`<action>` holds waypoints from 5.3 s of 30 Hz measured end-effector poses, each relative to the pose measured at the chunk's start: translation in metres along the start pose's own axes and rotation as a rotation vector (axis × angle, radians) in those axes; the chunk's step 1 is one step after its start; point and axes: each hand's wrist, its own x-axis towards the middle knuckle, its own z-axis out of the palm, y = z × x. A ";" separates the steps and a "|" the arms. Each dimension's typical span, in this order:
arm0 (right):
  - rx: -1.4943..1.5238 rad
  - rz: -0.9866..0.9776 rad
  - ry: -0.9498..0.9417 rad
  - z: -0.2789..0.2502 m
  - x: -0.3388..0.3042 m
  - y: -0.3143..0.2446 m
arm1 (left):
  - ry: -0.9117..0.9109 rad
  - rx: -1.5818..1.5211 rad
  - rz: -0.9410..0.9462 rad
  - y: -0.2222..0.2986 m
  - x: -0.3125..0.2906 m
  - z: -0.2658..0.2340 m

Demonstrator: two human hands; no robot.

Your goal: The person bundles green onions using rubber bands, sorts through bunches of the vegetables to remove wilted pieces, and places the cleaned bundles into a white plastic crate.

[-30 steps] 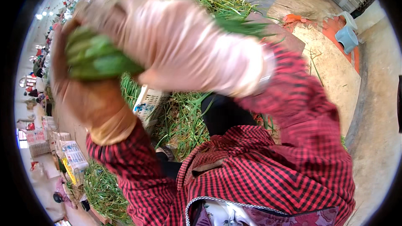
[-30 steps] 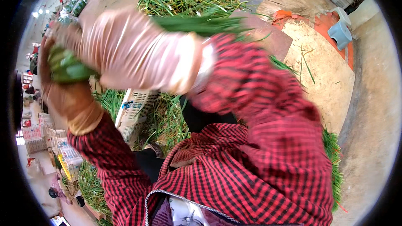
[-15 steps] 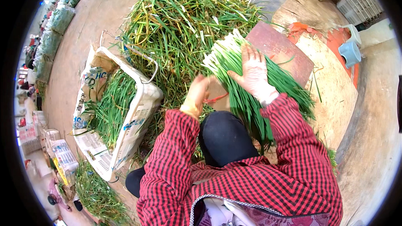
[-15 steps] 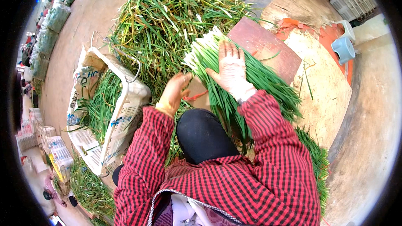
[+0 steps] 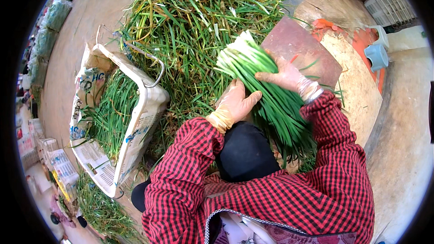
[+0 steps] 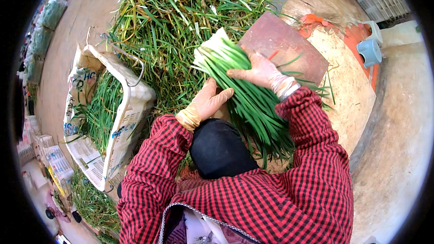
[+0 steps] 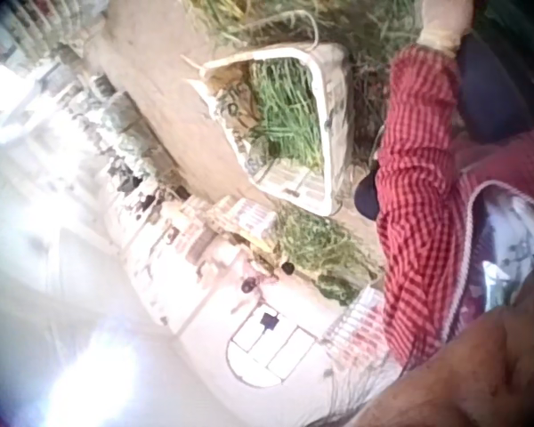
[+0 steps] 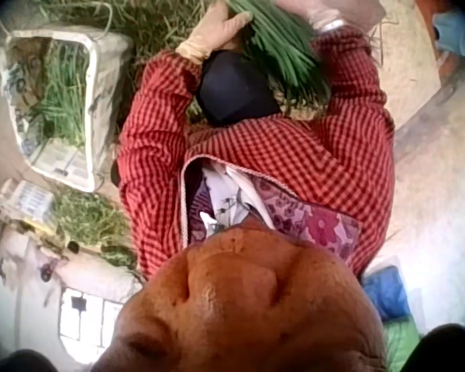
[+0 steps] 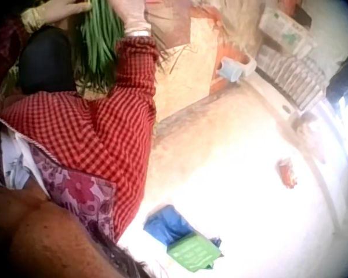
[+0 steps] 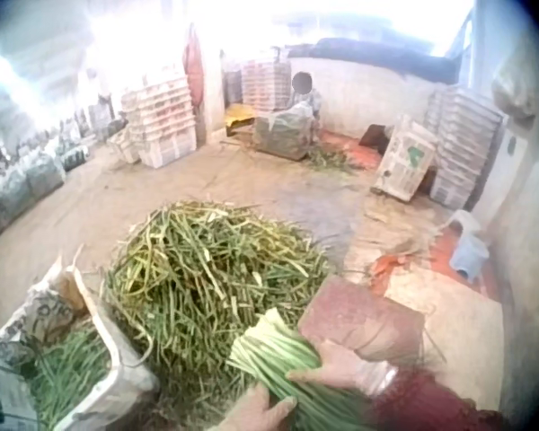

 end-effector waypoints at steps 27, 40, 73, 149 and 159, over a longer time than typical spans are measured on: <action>0.405 -0.086 0.255 0.043 -0.001 0.027 | 0.437 -0.532 -0.221 0.011 0.031 -0.038; 0.291 -0.090 0.300 0.043 -0.005 0.024 | 0.321 -0.256 -0.395 0.040 0.046 -0.042; 0.061 -0.136 0.388 0.046 -0.007 0.023 | 0.715 -1.212 -0.213 0.024 0.031 -0.134; -0.298 -0.251 0.351 0.058 -0.013 -0.005 | 0.474 0.511 -0.091 0.003 0.008 -0.147; -0.245 -0.291 0.383 0.059 -0.011 0.002 | 0.329 0.065 -0.207 0.000 0.016 -0.063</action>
